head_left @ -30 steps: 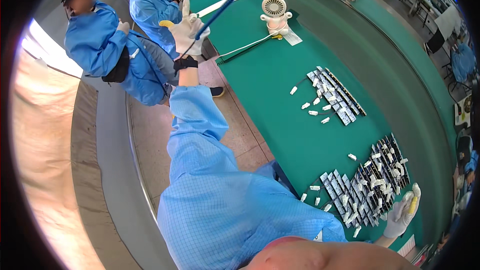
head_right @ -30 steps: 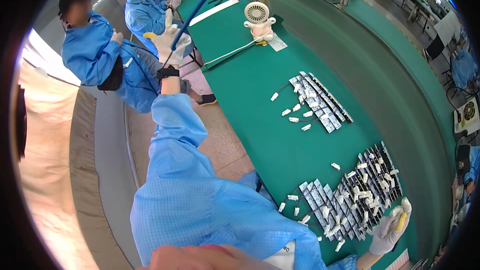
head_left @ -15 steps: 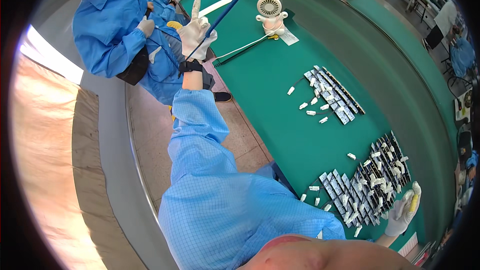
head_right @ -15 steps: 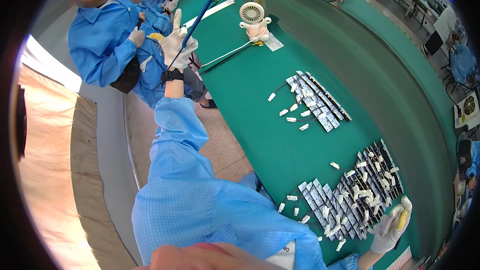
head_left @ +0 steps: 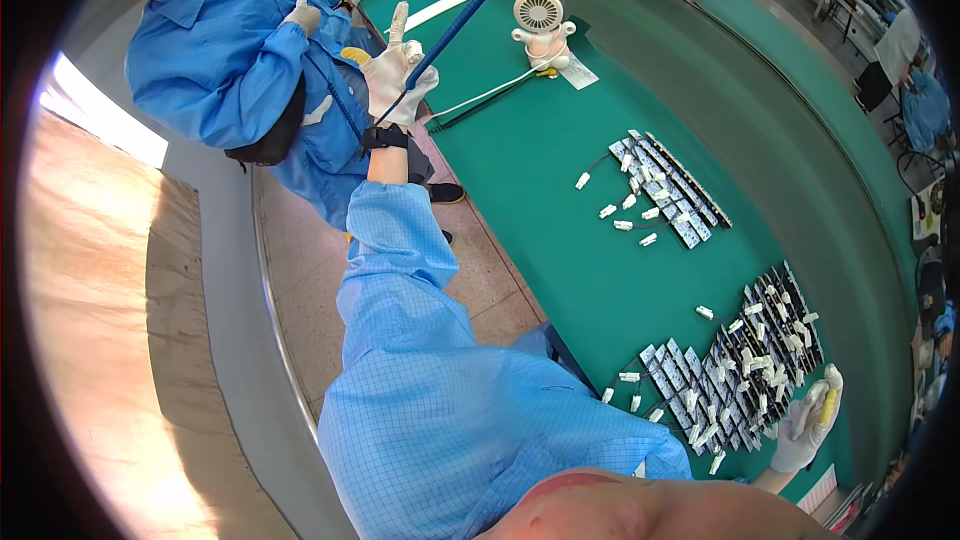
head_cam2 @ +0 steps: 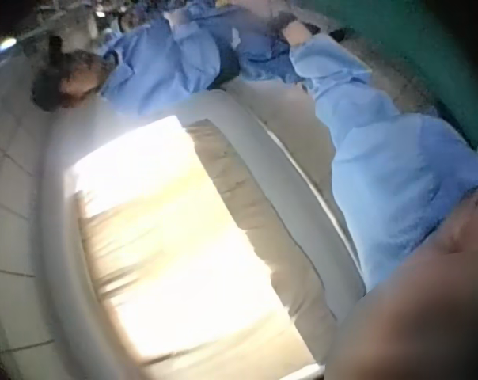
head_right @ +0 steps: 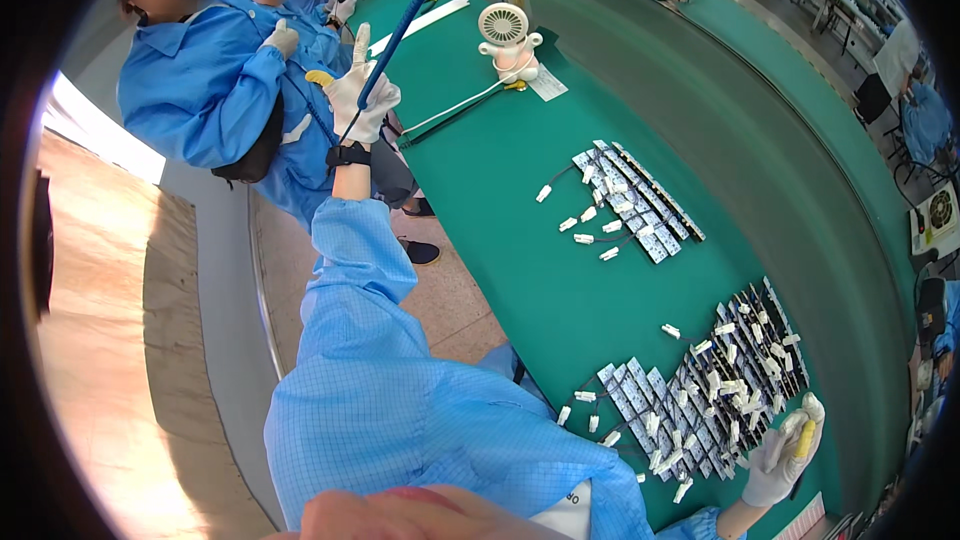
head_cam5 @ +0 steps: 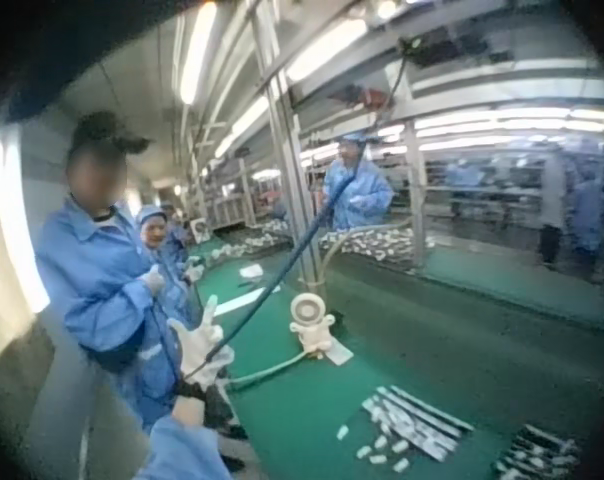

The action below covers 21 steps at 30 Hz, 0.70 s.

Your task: Assembling electronic components onto printed circuit boards using hand tools at a manufacturing workstation.

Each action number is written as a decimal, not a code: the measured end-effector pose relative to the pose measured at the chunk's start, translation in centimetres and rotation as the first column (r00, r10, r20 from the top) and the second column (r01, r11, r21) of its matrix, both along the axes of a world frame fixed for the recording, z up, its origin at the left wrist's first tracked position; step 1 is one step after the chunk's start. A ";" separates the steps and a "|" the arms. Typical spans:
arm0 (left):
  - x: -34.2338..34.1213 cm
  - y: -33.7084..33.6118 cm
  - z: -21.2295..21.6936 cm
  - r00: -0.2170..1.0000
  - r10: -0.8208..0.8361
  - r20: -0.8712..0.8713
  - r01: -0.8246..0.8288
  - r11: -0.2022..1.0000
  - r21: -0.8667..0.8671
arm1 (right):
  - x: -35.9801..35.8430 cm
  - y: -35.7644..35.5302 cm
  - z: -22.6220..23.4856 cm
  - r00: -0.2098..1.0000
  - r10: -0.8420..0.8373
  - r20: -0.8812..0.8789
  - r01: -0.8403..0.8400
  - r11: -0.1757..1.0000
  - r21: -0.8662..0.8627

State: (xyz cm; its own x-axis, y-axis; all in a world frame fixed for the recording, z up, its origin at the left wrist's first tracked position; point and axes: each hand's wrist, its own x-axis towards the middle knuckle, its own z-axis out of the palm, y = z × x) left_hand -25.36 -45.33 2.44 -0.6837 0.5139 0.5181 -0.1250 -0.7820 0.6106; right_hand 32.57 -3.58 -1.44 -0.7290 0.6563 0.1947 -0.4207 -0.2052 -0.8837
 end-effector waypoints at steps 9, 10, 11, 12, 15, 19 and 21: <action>0.8 -0.2 -0.7 0.992 -0.067 -0.110 0.059 0.996 -0.073 | -0.1 -0.1 0.0 0.999 -0.030 0.014 0.030 0.999 0.033; 0.9 -0.1 -0.9 0.992 -0.065 -0.111 0.057 0.996 -0.073 | -0.1 -0.1 0.0 0.999 -0.027 0.018 0.026 0.999 0.030; 1.6 0.7 -0.9 0.998 -0.042 -0.036 0.040 0.998 -0.038 | -0.1 -0.2 0.1 0.999 -0.028 0.020 0.027 0.999 0.031; 2.1 1.2 -0.9 0.999 -0.021 0.040 0.021 1.000 -0.004 | -0.1 -0.3 0.1 0.998 -0.045 0.033 0.044 0.998 0.044; 3.8 2.1 -0.4 0.997 0.052 0.054 -0.046 0.994 -0.103 | 0.0 -0.3 -0.5 0.984 -0.149 0.097 0.123 0.964 0.234; 3.5 1.9 -1.7 0.987 0.094 0.132 -0.077 0.989 -0.125 | 0.2 0.1 -0.4 1.000 -0.024 0.005 0.024 0.999 0.035; 3.5 1.9 -2.2 0.988 0.031 0.149 -0.020 0.997 -0.072 | 0.2 0.2 -0.2 1.000 0.001 0.004 -0.001 1.000 0.026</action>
